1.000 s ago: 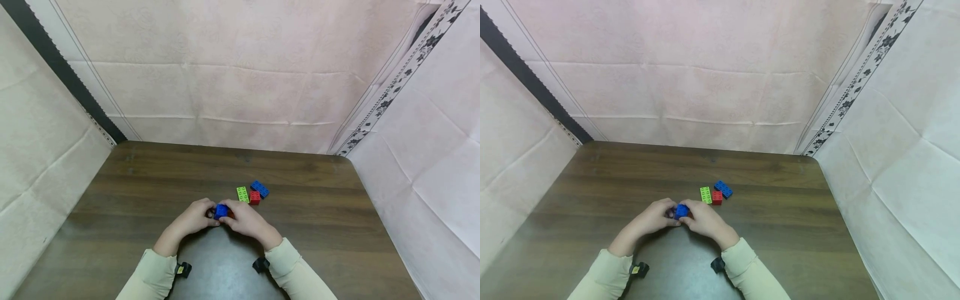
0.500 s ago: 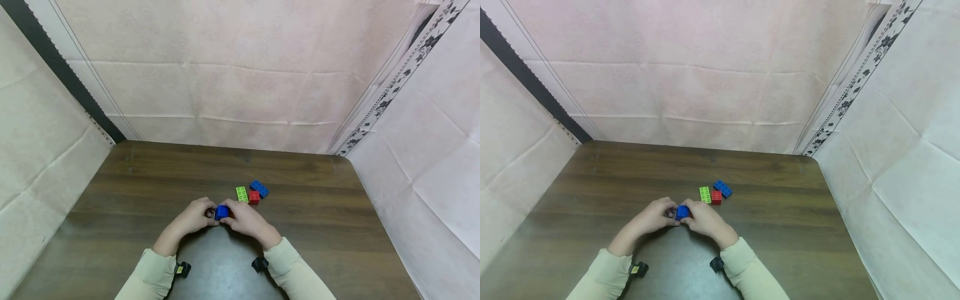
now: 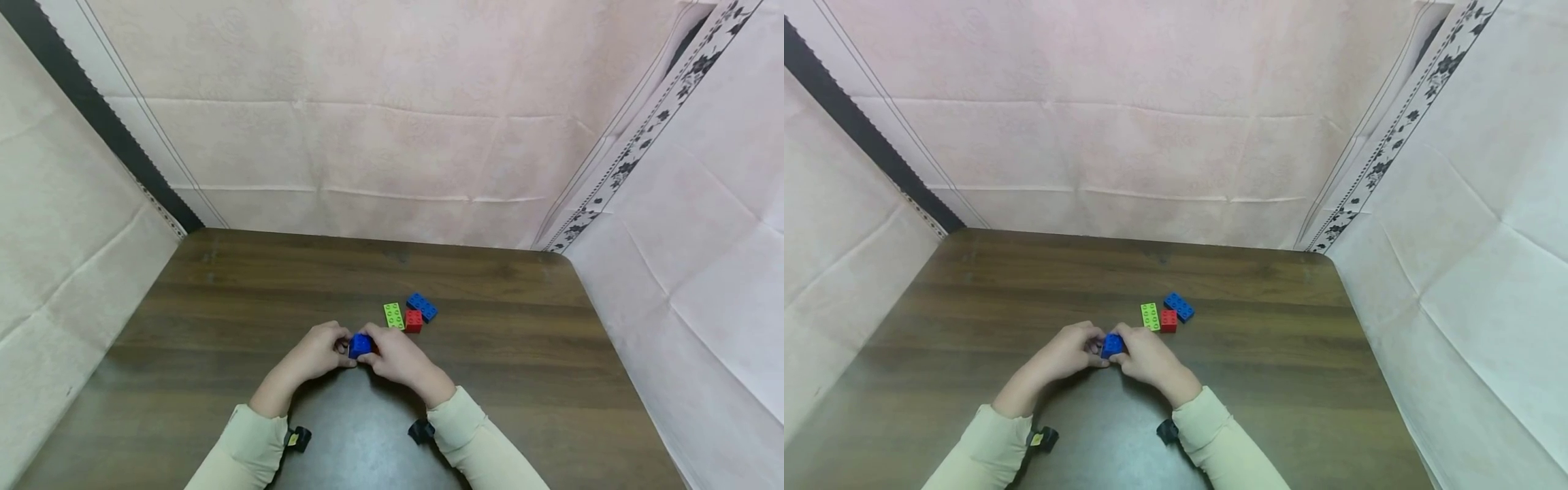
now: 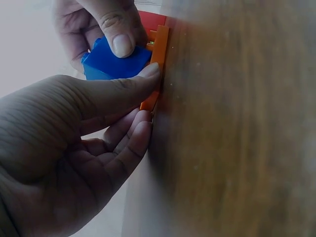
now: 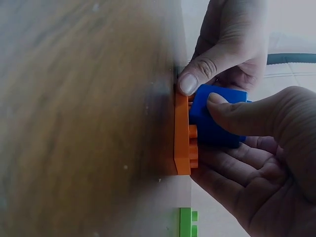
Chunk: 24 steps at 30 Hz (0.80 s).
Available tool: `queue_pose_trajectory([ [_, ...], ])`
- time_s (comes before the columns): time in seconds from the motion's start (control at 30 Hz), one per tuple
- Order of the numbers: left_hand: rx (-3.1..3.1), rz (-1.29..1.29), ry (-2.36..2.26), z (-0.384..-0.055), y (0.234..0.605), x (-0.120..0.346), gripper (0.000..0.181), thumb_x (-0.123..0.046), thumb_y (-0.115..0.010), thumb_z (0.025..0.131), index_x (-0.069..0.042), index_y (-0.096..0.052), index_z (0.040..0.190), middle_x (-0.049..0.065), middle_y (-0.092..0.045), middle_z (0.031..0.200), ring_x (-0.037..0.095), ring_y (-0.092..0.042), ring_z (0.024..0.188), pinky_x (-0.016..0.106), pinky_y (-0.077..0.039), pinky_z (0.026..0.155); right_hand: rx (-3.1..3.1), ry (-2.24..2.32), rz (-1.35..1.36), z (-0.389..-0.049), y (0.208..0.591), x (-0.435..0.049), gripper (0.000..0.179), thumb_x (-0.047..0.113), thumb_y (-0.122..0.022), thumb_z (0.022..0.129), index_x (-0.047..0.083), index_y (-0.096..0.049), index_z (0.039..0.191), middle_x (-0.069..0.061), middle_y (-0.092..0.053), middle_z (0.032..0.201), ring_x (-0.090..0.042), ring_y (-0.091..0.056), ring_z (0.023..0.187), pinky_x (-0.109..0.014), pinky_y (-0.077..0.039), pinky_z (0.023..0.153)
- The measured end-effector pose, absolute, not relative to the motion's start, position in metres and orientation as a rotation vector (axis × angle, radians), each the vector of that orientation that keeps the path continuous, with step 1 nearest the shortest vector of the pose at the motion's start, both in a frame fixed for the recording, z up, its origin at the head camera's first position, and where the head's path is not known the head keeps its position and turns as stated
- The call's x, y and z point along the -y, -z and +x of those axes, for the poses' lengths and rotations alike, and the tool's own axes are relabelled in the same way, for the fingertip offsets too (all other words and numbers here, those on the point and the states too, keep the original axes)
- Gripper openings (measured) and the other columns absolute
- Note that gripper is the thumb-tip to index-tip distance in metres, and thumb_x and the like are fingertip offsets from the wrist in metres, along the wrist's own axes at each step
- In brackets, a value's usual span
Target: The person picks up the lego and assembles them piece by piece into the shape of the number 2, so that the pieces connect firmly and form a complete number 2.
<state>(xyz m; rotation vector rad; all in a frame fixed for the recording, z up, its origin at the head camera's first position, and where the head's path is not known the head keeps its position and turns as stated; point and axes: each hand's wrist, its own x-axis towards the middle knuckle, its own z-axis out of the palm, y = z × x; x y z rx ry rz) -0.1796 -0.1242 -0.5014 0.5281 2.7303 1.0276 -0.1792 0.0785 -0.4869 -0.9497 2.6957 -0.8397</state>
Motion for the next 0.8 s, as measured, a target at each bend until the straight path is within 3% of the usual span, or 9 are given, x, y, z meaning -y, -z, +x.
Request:
queue_pose_trajectory([
  [0.23, -2.718, 0.571, -0.980, -0.177, 0.499, 0.125, 0.031, -0.016, -0.087, 0.080, -0.005, -0.071, 0.103, 0.003, -0.056, 0.085, 0.012, -0.052, 0.074, 0.029, -0.048, 0.068, -2.706, 0.811, -0.939, -0.179, 0.486, -0.078, 0.029, 0.023, -0.073, 0.094, 0.014, -0.060, 0.119, -0.001, -0.071, 0.106, -0.005, -0.062, 0.086, -0.025, -0.053, 0.081],
  [0.5, -2.621, 0.716, -1.080, -0.178, 0.487, 0.138, 0.026, -0.020, -0.080, 0.088, -0.011, -0.071, 0.111, -0.002, -0.070, 0.099, 0.011, -0.067, 0.091, 0.035, -0.056, 0.081, -2.728, 0.770, -0.968, -0.180, 0.487, -0.076, 0.030, 0.025, -0.072, 0.095, 0.012, -0.059, 0.120, -0.002, -0.071, 0.107, -0.005, -0.063, 0.090, -0.025, -0.053, 0.083],
  [0.8, -2.650, 0.680, -1.073, -0.177, 0.481, 0.131, 0.022, -0.025, -0.079, 0.089, -0.010, -0.072, 0.104, -0.005, -0.071, 0.090, 0.006, -0.066, 0.080, 0.028, -0.054, 0.072, -2.719, 0.755, -0.955, -0.180, 0.484, -0.076, 0.027, 0.017, -0.071, 0.095, 0.012, -0.060, 0.119, 0.000, -0.069, 0.100, -0.007, -0.058, 0.079, -0.022, -0.049, 0.074],
])
